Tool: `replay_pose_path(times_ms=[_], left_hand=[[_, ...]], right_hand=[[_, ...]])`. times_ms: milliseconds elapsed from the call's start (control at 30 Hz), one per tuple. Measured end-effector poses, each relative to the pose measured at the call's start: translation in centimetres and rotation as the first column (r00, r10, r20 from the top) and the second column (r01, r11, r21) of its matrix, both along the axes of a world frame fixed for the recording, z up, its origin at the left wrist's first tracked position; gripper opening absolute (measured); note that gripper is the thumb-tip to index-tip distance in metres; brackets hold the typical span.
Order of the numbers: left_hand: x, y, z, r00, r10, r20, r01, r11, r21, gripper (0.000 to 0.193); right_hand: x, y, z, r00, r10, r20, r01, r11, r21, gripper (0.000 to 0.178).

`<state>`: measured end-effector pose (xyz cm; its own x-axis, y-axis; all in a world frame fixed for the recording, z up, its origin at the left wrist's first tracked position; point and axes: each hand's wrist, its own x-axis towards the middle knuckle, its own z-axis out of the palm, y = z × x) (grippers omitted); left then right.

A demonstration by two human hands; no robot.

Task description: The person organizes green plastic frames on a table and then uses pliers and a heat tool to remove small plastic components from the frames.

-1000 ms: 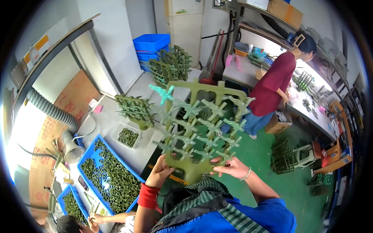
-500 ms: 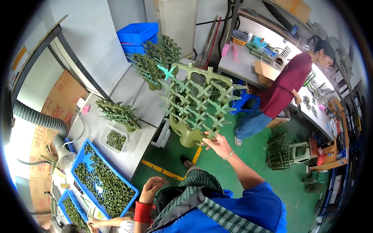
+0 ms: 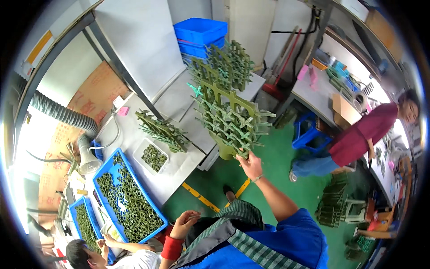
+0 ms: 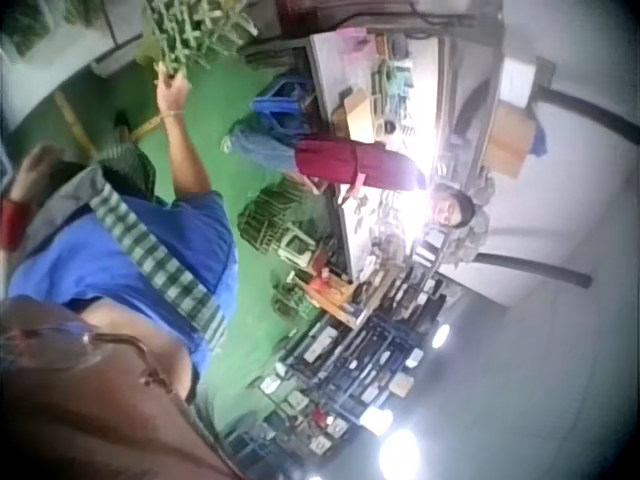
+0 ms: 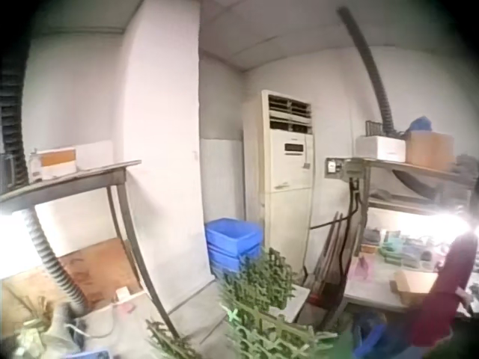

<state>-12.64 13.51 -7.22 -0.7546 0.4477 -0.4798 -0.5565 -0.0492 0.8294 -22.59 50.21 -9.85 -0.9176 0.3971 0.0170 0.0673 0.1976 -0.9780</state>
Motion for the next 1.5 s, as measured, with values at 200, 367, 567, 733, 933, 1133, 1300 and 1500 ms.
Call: replay_pose_path(times_ms=[200,367,567,733,933,1133,1300,1500], left_hand=[[-1.0,1.8,-0.8,0.994,0.083,0.073,-0.081,0.996,-0.038,0.023],[-0.3,3.9,-2.6,0.976,0.197,0.091,-0.197,0.98,-0.002,0.02],[0.9,5.5,-3.6,0.929,0.325,0.176,-0.311,0.945,-0.101,0.024],[1.1,6.6,-3.4,0.893,0.404,0.198,-0.356,0.903,-0.238,0.022],[1.4,7.7,-4.6,0.858,0.488,0.163,-0.434,0.856,-0.282,0.021],[1.1,8.0,-6.0,0.874,0.459,0.157,-0.413,0.874,-0.255,0.02],[1.9,8.4,-6.5,0.835,0.51,0.207,-0.454,0.851,-0.264,0.018],[1.9,9.1,-6.7,0.843,0.501,0.196,-0.435,0.849,-0.299,0.021]], right_hand=[[-11.5,-2.1,-3.5,0.993,0.084,-0.088,-0.085,0.996,-0.005,0.039],[-22.9,-4.3,-7.5,0.98,0.106,-0.168,-0.069,0.975,0.214,0.035],[-33.9,-7.8,-11.4,0.98,0.1,-0.17,-0.069,0.981,0.182,0.039],[-39.7,-11.0,-14.3,0.987,0.071,-0.142,-0.063,0.996,0.06,0.039],[-41.9,-13.5,-16.6,0.988,0.077,-0.134,-0.072,0.997,0.041,0.039],[-44.6,-14.3,-19.4,0.959,0.057,-0.278,-0.075,0.996,-0.054,0.042],[-45.8,-15.5,-17.4,0.981,0.155,-0.114,-0.148,0.986,0.07,0.044],[-46.6,-15.7,-15.7,0.973,0.225,0.041,-0.229,0.947,0.224,0.048]])
